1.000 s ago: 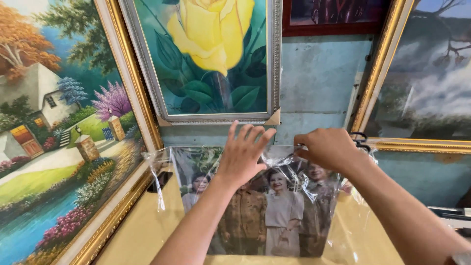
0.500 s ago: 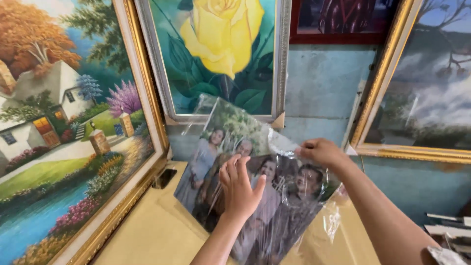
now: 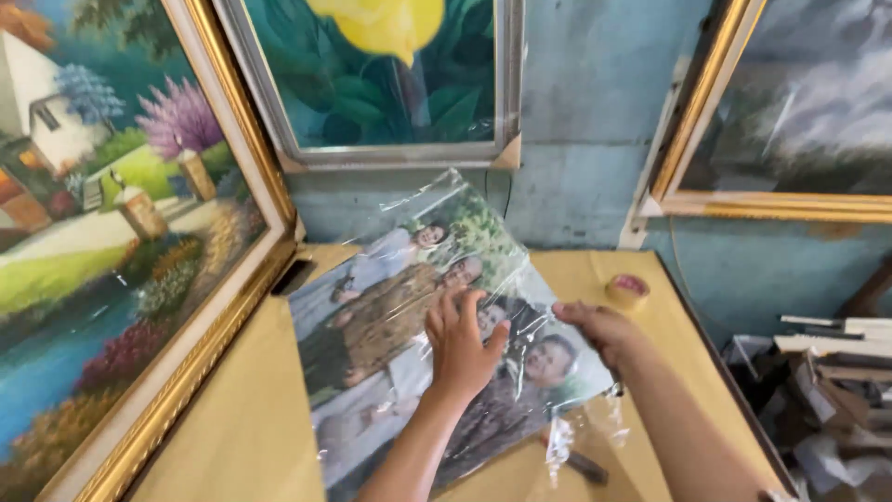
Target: Wrapping a photo print in protective plastic film using tape, a cutter, and a stapler.
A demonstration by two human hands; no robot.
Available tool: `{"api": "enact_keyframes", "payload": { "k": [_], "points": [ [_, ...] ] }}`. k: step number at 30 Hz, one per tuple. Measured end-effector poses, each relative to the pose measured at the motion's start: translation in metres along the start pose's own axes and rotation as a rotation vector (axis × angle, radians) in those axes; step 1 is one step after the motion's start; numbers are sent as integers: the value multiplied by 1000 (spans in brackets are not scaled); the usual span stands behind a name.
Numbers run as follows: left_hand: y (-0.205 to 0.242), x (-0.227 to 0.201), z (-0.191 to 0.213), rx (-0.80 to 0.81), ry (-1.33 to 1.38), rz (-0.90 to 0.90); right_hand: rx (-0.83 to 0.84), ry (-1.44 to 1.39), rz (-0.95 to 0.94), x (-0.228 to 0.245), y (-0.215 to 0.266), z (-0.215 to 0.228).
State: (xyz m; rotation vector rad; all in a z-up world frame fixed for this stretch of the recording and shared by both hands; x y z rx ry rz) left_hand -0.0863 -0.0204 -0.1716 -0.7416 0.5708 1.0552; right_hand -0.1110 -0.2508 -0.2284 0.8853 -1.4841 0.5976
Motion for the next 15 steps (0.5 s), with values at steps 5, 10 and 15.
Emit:
{"api": "enact_keyframes", "payload": {
  "k": [5,10,15],
  "points": [
    [31,37,-15,129,-121,111,44,-153,-229,-90,53,-39],
    [52,94,-56,110,-263,263,87,100,-221,-161,62,-54],
    [78,86,-53,165,-318,491,330,736,-86,-177,69,-41]
  ]
}}
Point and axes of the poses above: each hand's wrist, its own y-axis away from the middle knuckle, its own z-axis out of the back of the hand, x = y × z, the point moved 2 cm from there along -y, towards the middle knuckle, and after that the axes turned 14 degrees about z, right-handed, at the moved point
